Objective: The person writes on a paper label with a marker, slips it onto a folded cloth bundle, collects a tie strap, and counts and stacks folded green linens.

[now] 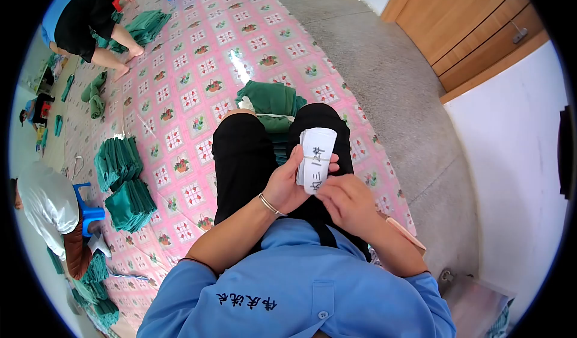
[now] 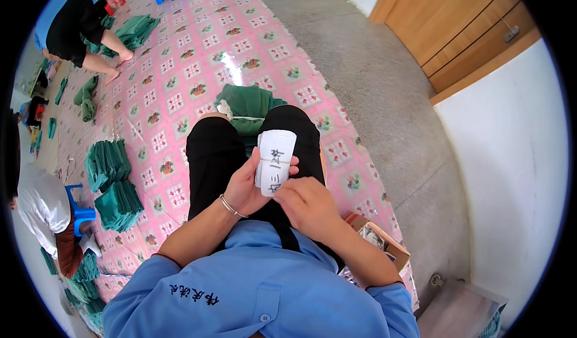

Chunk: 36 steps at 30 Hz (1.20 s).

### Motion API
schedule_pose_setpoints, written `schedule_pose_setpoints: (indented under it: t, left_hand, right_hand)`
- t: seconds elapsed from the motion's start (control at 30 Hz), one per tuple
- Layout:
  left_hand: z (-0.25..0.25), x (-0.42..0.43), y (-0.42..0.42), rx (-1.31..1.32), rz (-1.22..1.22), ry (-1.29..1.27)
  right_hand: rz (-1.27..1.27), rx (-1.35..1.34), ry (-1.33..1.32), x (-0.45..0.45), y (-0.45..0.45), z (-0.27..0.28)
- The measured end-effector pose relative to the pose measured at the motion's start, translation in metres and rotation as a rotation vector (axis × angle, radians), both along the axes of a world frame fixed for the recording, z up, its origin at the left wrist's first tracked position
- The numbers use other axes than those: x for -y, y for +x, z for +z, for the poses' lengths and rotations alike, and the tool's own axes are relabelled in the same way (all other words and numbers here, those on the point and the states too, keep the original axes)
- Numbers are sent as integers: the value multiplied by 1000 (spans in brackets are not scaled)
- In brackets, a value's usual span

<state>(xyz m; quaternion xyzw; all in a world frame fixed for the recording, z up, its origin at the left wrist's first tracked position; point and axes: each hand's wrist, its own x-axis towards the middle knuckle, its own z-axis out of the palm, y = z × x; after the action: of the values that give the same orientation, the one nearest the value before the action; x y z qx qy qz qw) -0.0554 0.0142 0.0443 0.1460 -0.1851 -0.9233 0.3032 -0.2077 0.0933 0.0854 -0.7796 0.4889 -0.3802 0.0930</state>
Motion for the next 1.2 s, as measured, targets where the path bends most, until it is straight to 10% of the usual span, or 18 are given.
schedule_pose_setpoints:
  t: [0.2, 0.53, 0.63, 0.93, 1.03, 1.2]
  left_hand:
    - [11, 10, 5, 81, 112, 60]
    - [8, -12, -6, 292, -73, -214]
    - [-4, -13, -9, 370, -26, -540]
    - [6, -12, -3, 103, 70, -149]
    - [1, -15, -9, 466, 22, -526]
    - [16, -21, -22, 565, 29, -470]
  right_hand:
    - [135, 158, 130, -24, 1, 5]
    - [-208, 1256, 608, -5, -14, -9]
    - [-140, 1228, 770, -10, -18, -17]
    - [-396, 1440, 581, -21, -30, -19]
    - [-435, 1381, 468, -31, -30, -19]
    - [-516, 1270, 451, -67, -51, -20]
